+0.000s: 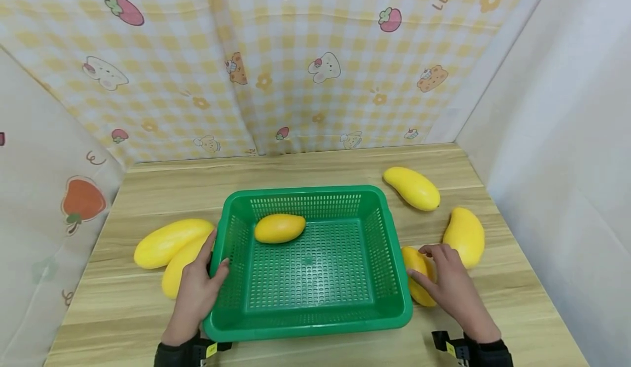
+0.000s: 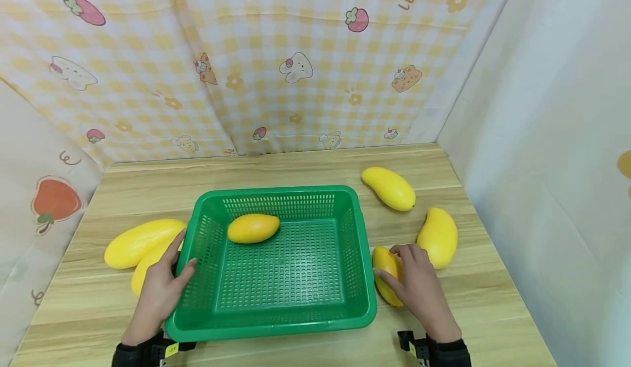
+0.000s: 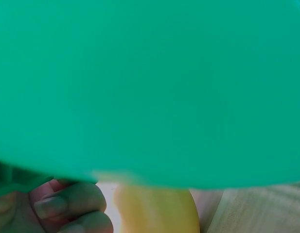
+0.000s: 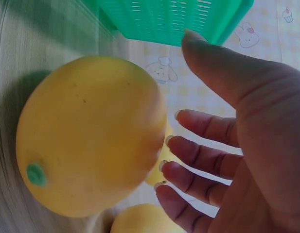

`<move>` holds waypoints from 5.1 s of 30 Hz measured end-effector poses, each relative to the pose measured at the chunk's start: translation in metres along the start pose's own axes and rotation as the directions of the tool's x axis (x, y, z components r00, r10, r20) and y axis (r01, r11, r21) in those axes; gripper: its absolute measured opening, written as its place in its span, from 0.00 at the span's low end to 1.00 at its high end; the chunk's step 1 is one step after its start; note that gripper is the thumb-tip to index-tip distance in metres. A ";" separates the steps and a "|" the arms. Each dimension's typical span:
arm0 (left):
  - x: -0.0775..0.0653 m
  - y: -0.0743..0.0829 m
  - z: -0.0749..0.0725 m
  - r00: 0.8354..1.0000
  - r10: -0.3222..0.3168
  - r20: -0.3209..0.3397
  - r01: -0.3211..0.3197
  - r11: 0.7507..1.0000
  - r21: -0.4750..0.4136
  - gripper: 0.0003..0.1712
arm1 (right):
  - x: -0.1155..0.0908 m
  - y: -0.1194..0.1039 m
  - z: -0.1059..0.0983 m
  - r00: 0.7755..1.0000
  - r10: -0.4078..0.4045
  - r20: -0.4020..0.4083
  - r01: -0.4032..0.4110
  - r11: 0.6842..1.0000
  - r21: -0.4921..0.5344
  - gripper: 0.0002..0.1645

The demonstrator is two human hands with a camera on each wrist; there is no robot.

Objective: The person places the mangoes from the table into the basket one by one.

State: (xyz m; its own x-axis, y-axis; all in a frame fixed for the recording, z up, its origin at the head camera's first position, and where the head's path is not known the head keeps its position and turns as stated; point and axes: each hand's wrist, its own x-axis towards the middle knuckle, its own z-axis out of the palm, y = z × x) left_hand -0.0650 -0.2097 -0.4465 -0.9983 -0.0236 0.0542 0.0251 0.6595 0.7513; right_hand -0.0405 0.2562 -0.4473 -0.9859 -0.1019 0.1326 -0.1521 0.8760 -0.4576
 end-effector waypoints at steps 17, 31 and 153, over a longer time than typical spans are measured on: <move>0.000 0.001 -0.001 1.000 0.003 -0.015 -0.003 1.000 -0.017 0.37 | 0.003 0.006 0.008 0.986 0.057 0.159 -0.061 0.998 0.019 0.33; -0.001 -0.001 0.000 1.000 -0.011 -0.006 0.011 0.999 -0.040 0.37 | -0.005 0.006 0.003 0.953 0.085 0.290 -0.091 0.996 0.010 0.39; -0.001 0.002 -0.002 0.999 -0.029 0.039 0.034 0.991 -0.131 0.37 | 0.132 -0.130 0.021 0.813 -0.404 0.418 0.494 0.860 -0.130 0.38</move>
State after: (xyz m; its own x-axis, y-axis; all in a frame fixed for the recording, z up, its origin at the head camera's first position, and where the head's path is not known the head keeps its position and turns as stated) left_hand -0.0635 -0.2100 -0.4441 -0.9999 -0.0138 0.0066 -0.0022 0.5541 0.8325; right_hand -0.1528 0.1194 -0.3885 -0.7696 -0.6341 -0.0747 -0.6089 0.7641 -0.2133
